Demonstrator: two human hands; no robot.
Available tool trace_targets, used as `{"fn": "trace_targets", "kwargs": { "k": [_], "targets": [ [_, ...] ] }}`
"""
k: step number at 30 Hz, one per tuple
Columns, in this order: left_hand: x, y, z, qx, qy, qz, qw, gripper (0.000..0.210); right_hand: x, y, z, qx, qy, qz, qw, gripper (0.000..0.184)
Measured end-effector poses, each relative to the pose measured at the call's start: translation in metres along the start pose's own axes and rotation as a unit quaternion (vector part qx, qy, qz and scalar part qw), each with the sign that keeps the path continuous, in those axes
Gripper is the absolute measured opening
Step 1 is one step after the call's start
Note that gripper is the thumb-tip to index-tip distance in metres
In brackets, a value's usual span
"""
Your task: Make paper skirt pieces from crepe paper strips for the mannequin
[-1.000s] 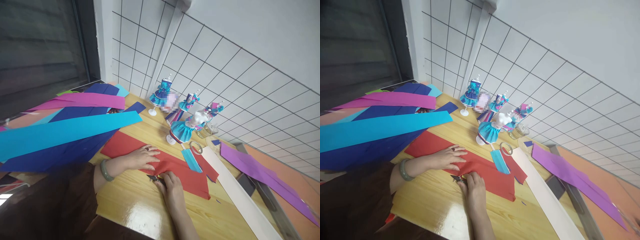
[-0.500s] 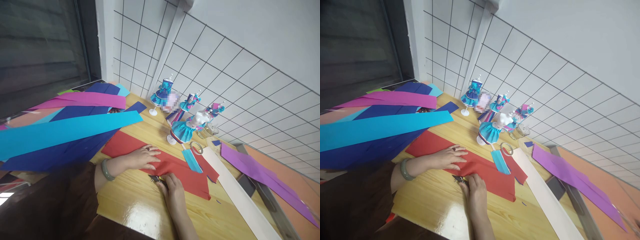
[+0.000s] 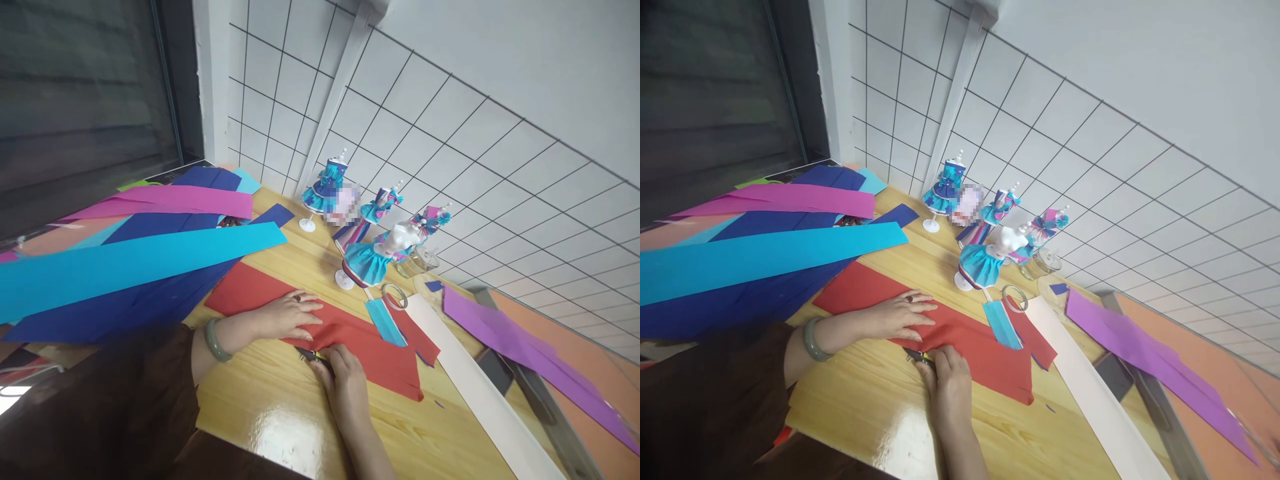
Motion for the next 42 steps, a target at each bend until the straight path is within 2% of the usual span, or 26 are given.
{"fn": "trace_targets", "kwargs": {
  "k": [12, 24, 31, 42],
  "targets": [
    [0.004, 0.001, -0.002, -0.007, -0.021, -0.009, 1.000, 0.041, -0.004, 0.004, 0.009, -0.002, 0.009, 0.022, 1.000, 0.024],
    [-0.003, -0.001, 0.003, -0.007, -0.022, -0.016, 1.000, 0.043, -0.003, 0.002, 0.011, 0.009, 0.019, -0.004, 1.000, 0.024],
    [0.001, 0.000, 0.001, -0.009, -0.010, 0.001, 1.000, 0.043, -0.006, 0.005, 0.017, -0.002, 0.028, 0.018, 0.999, 0.024],
    [0.002, 0.000, 0.000, 0.005, -0.017, 0.006, 1.000, 0.043, -0.009, 0.005, 0.018, 0.002, 0.027, 0.005, 1.000, 0.025]
  ]
}}
Point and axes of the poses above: each hand's wrist, its own y-axis towards the middle knuckle, its own x-axis out of the back of the hand, z = x × y, the point moved 3 cm from there along y, towards the middle knuckle, and after that the axes turned 7 degrees about -x, right-handed, at the moved point
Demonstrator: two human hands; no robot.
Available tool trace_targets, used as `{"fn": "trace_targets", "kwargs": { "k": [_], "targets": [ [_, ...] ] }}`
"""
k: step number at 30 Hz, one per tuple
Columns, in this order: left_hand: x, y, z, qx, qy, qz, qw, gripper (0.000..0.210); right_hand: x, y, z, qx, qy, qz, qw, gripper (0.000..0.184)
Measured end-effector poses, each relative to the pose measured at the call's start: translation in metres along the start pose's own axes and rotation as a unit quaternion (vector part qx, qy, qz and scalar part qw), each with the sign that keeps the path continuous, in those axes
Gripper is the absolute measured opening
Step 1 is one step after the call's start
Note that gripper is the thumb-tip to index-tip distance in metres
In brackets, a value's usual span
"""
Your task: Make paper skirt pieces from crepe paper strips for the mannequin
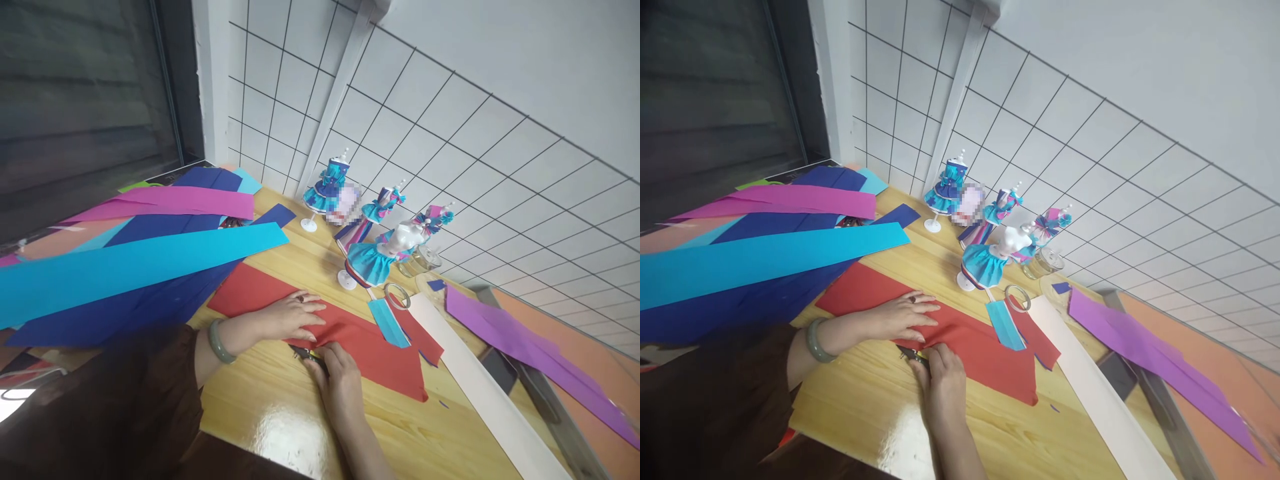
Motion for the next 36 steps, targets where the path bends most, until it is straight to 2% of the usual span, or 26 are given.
{"fn": "trace_targets", "kwargs": {
  "k": [11, 19, 24, 28, 30, 32, 34, 36],
  "targets": [
    [0.008, 0.001, -0.005, 0.014, -0.001, 0.018, 1.000, 0.039, -0.004, 0.001, 0.008, -0.004, 0.011, 0.007, 1.000, 0.022],
    [0.004, 0.001, -0.002, 0.023, -0.006, 0.021, 1.000, 0.041, -0.004, 0.001, 0.009, -0.012, 0.007, 0.008, 1.000, 0.022],
    [0.005, 0.000, -0.001, 0.023, -0.007, 0.026, 0.999, 0.044, 0.004, -0.009, 0.004, -0.022, 0.009, 0.020, 1.000, 0.021],
    [0.004, 0.000, -0.001, 0.024, -0.006, 0.024, 0.999, 0.046, 0.021, -0.031, -0.016, -0.047, 0.020, 0.017, 0.999, 0.024],
    [0.004, 0.000, -0.001, 0.026, -0.006, 0.022, 0.999, 0.046, 0.036, -0.043, -0.035, -0.095, 0.044, 0.004, 0.994, 0.027],
    [0.004, 0.002, -0.001, 0.030, -0.007, 0.022, 0.999, 0.045, 0.056, -0.053, -0.062, -0.214, 0.077, -0.032, 0.973, 0.033],
    [0.004, 0.003, -0.001, 0.035, -0.006, 0.024, 0.999, 0.044, 0.078, -0.062, -0.093, -0.373, 0.093, -0.074, 0.920, 0.040],
    [0.002, 0.003, 0.000, 0.037, -0.001, 0.027, 0.999, 0.044, 0.097, -0.066, -0.121, -0.476, 0.066, -0.082, 0.873, 0.047]
  ]
}}
Point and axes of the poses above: each hand's wrist, its own y-axis towards the middle knuckle, its own x-axis out of the back of the hand, z = x × y, the point moved 3 cm from there along y, towards the middle knuckle, and after that the axes turned 7 degrees about -x, right-handed, at the moved point
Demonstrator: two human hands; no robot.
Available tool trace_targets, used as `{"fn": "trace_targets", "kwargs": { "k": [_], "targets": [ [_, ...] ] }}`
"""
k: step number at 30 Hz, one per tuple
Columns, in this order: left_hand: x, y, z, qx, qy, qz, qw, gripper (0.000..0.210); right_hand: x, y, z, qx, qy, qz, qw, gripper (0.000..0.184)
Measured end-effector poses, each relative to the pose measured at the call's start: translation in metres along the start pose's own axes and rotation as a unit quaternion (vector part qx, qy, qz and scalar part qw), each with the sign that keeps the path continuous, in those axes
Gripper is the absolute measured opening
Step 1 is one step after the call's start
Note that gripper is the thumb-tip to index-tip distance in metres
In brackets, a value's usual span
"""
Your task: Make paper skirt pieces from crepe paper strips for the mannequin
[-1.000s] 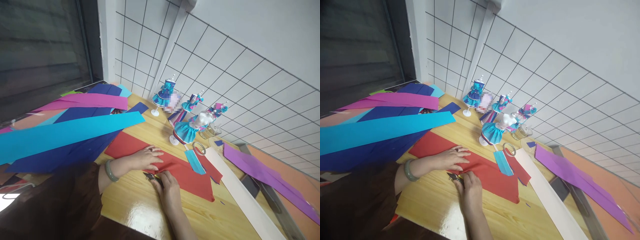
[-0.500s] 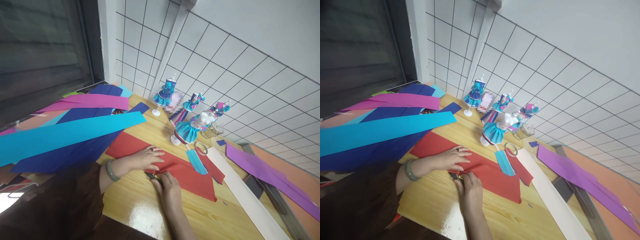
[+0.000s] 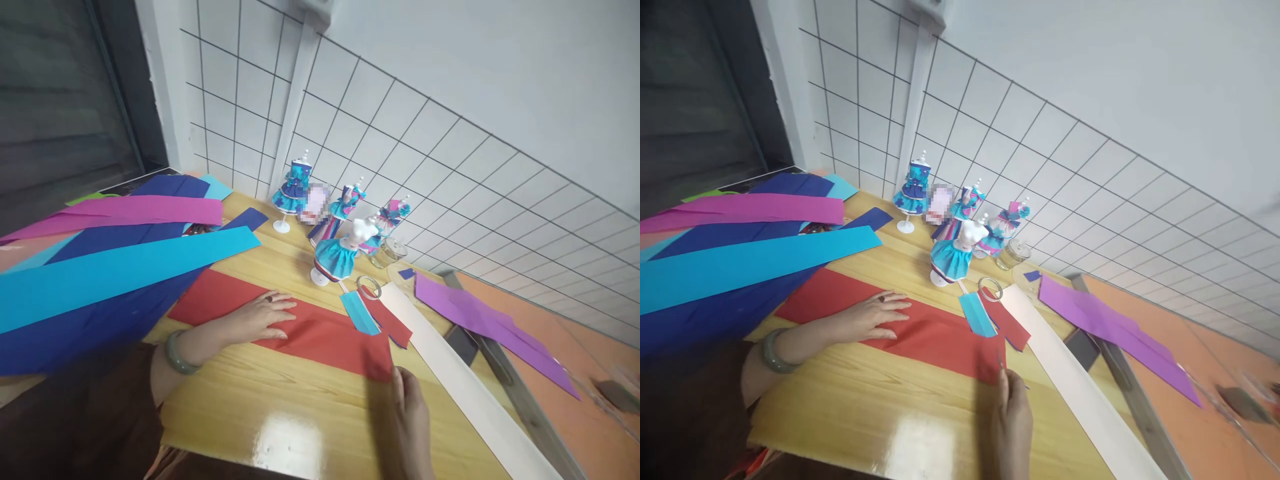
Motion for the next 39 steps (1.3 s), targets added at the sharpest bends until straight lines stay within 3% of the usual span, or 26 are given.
{"fn": "trace_targets", "kwargs": {
  "k": [4, 9, 14, 21, 25, 30, 34, 39],
  "targets": [
    [-0.002, 0.001, 0.000, 0.001, 0.009, 0.009, 1.000, 0.044, 0.017, 0.042, -0.008, -0.018, -0.101, 0.020, 0.995, 0.050],
    [-0.002, 0.001, 0.000, 0.018, -0.004, 0.016, 1.000, 0.045, 0.003, 0.068, -0.005, 0.006, -0.122, 0.054, 0.991, 0.035],
    [-0.002, -0.003, -0.007, 0.029, -0.021, 0.035, 0.999, 0.046, 0.000, 0.062, -0.013, 0.039, -0.119, 0.113, 0.986, 0.028],
    [-0.008, -0.003, -0.031, 0.021, -0.057, 0.045, 0.997, 0.045, 0.032, 0.032, -0.042, 0.077, -0.037, 0.190, 0.978, 0.032],
    [-0.011, 0.010, -0.039, 0.004, -0.054, 0.037, 0.998, 0.044, 0.059, 0.047, -0.048, 0.066, -0.007, 0.118, 0.991, 0.039],
    [-0.016, 0.024, -0.040, 0.007, -0.042, 0.038, 0.998, 0.043, 0.095, 0.095, -0.051, 0.083, -0.056, 0.017, 0.995, 0.041],
    [-0.019, 0.025, -0.043, -0.002, -0.050, 0.048, 0.998, 0.042, 0.114, 0.129, -0.058, 0.071, -0.103, -0.010, 0.992, 0.039],
    [-0.017, 0.021, -0.050, -0.006, -0.059, 0.055, 0.997, 0.039, 0.116, 0.142, -0.064, 0.077, -0.108, -0.004, 0.991, 0.039]
  ]
}}
Point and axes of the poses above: each hand's wrist, its own y-axis towards the middle knuckle, its own x-axis out of the back of the hand, z = x × y, the point moved 3 cm from there along y, towards the middle knuckle, and after that the axes turned 7 degrees about -x, right-handed, at the moved point
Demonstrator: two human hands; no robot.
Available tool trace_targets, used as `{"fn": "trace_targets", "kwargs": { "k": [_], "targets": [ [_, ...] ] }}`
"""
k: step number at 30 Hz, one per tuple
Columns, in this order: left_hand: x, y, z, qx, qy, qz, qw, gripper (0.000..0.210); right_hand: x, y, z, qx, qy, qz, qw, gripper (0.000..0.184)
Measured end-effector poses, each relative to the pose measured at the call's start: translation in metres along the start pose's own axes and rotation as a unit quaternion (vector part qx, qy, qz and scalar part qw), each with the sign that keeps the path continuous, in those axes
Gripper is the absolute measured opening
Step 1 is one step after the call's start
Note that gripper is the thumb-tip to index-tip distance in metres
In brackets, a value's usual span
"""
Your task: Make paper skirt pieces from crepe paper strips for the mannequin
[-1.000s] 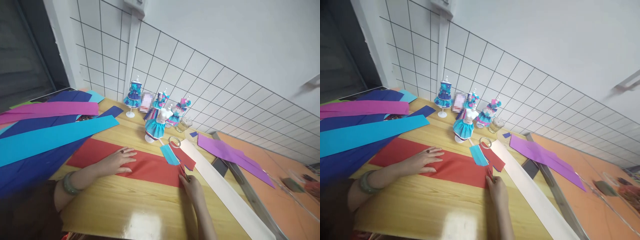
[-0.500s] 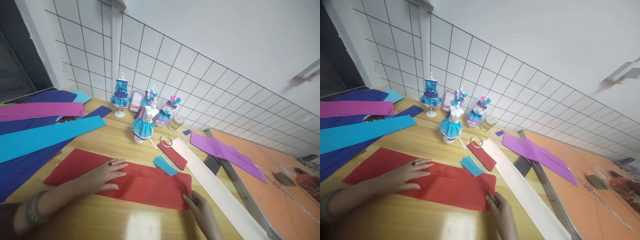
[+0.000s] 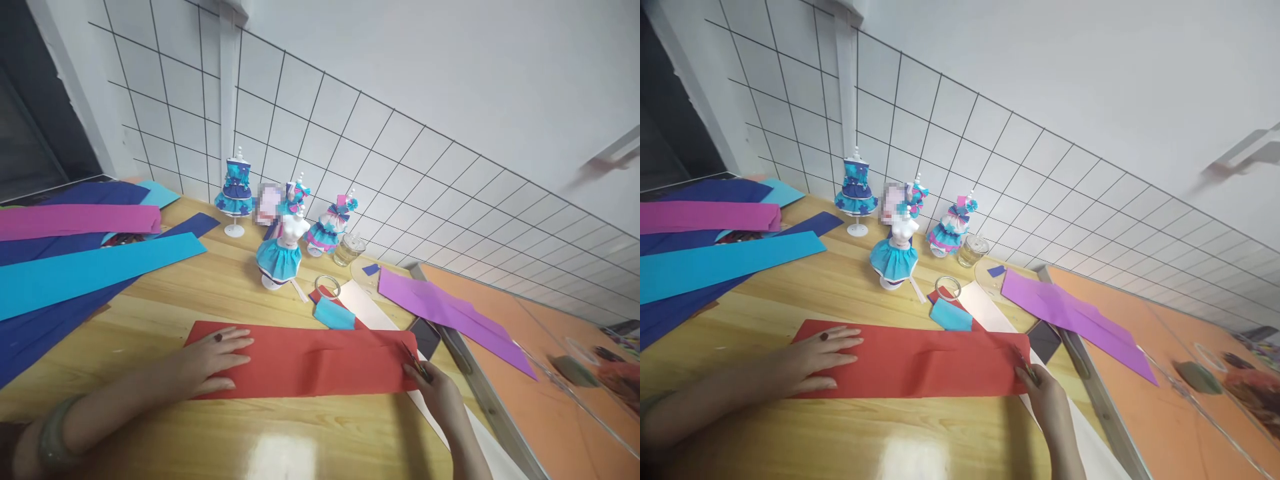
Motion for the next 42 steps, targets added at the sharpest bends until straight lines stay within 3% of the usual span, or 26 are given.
{"fn": "trace_targets", "kwargs": {
  "k": [6, 10, 14, 18, 21, 25, 31, 37, 42],
  "targets": [
    [0.001, -0.005, 0.001, 0.005, -0.006, -0.002, 1.000, 0.038, -0.009, 0.003, -0.005, -0.027, 0.002, -0.007, 1.000, 0.042],
    [0.000, 0.000, 0.002, 0.000, -0.018, -0.019, 1.000, 0.038, -0.014, 0.011, -0.005, -0.055, -0.013, -0.043, 0.998, 0.043],
    [0.000, 0.009, 0.004, 0.005, -0.017, -0.019, 1.000, 0.040, -0.017, 0.013, 0.000, -0.087, -0.025, -0.099, 0.991, 0.057],
    [0.001, 0.011, 0.006, 0.005, -0.012, -0.010, 1.000, 0.040, -0.022, 0.000, 0.010, -0.094, -0.013, -0.113, 0.989, 0.071],
    [0.005, 0.011, 0.004, 0.011, -0.017, -0.015, 1.000, 0.038, -0.033, -0.021, 0.022, -0.053, 0.035, -0.081, 0.995, 0.067],
    [0.007, 0.021, -0.007, 0.023, -0.007, -0.030, 0.999, 0.035, -0.051, -0.060, 0.044, 0.020, 0.097, 0.016, 0.995, 0.054],
    [-0.010, 0.055, -0.018, 0.106, 0.055, -0.052, 0.991, 0.033, -0.068, -0.111, 0.076, 0.115, 0.113, 0.149, 0.976, 0.033],
    [-0.020, 0.073, -0.017, 0.209, 0.035, -0.045, 0.976, 0.028, -0.079, -0.116, 0.080, 0.216, 0.067, 0.135, 0.965, 0.026],
    [-0.020, 0.073, -0.015, 0.215, -0.007, -0.054, 0.975, 0.024, -0.080, -0.111, 0.079, 0.247, 0.054, 0.127, 0.959, 0.024]
  ]
}}
Point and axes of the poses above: each hand's wrist, its own y-axis towards the middle knuckle, its own x-axis out of the back of the hand, z = x × y, the point moved 3 cm from there along y, towards the middle knuckle, and after that the axes turned 7 degrees about -x, right-handed, at the moved point
